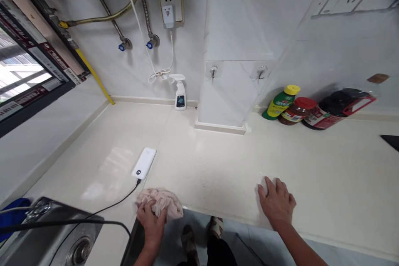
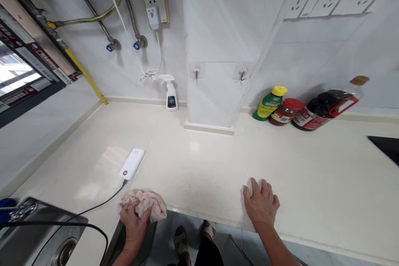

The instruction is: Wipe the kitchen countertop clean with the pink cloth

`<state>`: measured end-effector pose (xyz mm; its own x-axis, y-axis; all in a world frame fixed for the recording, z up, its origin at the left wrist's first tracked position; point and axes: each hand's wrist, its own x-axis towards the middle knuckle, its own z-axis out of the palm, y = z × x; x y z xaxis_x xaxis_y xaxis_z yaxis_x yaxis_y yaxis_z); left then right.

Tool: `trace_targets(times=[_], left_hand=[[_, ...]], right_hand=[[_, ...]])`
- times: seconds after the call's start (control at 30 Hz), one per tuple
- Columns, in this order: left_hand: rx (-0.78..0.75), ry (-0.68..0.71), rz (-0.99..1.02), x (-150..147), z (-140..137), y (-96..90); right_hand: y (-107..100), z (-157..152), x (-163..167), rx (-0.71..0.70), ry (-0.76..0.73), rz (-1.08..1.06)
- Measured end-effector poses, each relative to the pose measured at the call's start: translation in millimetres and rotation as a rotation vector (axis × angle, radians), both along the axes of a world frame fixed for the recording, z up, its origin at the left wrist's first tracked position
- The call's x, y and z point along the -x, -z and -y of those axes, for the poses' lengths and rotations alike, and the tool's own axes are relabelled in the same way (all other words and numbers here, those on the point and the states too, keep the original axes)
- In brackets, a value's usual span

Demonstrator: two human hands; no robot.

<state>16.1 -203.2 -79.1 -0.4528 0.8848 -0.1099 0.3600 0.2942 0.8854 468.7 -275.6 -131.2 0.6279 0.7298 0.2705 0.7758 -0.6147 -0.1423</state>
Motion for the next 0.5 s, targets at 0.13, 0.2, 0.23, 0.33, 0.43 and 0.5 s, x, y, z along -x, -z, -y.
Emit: trace_targets(times=[0.13,0.2,0.23,0.33,0.43,0.5], left_hand=[[0.101,-0.134,0.283,-39,-3,12.2],[0.146,-0.161,0.429,-53,-9,12.3],[0.165,-0.176,0.488,-57,-13,10.8],[0.223,-0.236,0.608,-62,-25,2.9],[0.294,-0.293,0.673,-72,-26,-5.3],[0.373,-0.270,0.739,-91,-18,-9.3]], right_hand=[[-3,-1,0,0.024,0.009,0.007],[-3,-2,0,0.035,0.015,0.006],[-4,-2,-1,0.038,0.017,0.005],[-6,-3,0,0.049,0.013,0.000],[-8,-3,2,0.053,0.013,-0.005],[-9,-4,4,0.041,0.018,-0.002]])
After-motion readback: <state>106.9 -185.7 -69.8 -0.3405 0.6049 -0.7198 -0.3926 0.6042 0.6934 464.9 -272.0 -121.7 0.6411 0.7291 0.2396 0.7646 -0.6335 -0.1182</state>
